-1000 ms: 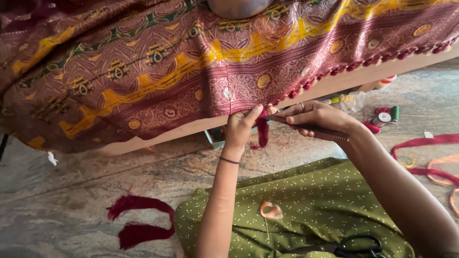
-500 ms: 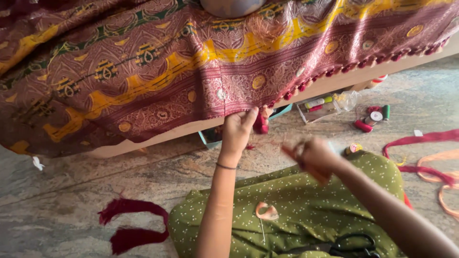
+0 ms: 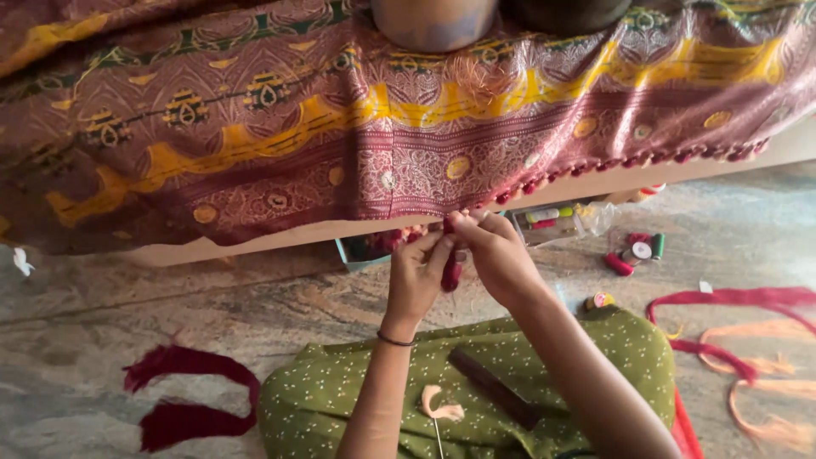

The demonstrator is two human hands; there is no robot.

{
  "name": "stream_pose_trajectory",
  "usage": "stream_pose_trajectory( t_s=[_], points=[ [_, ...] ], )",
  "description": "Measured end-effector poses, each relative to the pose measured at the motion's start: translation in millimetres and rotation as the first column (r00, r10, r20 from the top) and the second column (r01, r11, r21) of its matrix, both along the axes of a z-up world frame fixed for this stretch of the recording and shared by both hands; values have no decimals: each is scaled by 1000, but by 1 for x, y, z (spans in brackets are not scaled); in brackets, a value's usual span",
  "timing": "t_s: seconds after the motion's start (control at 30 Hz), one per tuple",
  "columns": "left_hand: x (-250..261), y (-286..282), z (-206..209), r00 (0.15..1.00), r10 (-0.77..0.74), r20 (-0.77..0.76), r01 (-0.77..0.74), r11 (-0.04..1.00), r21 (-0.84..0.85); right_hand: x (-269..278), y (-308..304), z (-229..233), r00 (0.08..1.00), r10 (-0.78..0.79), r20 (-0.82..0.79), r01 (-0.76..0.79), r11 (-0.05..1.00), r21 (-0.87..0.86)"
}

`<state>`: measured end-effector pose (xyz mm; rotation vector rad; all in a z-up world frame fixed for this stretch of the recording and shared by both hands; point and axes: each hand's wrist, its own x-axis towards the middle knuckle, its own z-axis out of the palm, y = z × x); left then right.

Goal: Attaching decorative tassels and ribbon to the edge of a patterned fabric saree.

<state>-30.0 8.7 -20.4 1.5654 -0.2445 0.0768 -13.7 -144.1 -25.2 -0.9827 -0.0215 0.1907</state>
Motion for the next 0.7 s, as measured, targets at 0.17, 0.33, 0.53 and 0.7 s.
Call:
stream_pose_trajectory(
  t_s=[0.17,0.33,0.53,0.7],
  points=[
    [0,-1,14,984,105,145,-113,992,48,-3,20,4,982,-134,135,169,941,-293],
    [18,8,11,990,-92,-109,43,923,-383,-16,28,3,947,-174,270,283,851,-442],
    [34,8,-1,925,-245,-291,126,919,-373,-19,32,6,905,-158,395,356,789,-500],
    [43,3,-34,976,-38,-214,-3,982,-189,-16,29,-2,983,-173,66,185,892,-413]
  ],
)
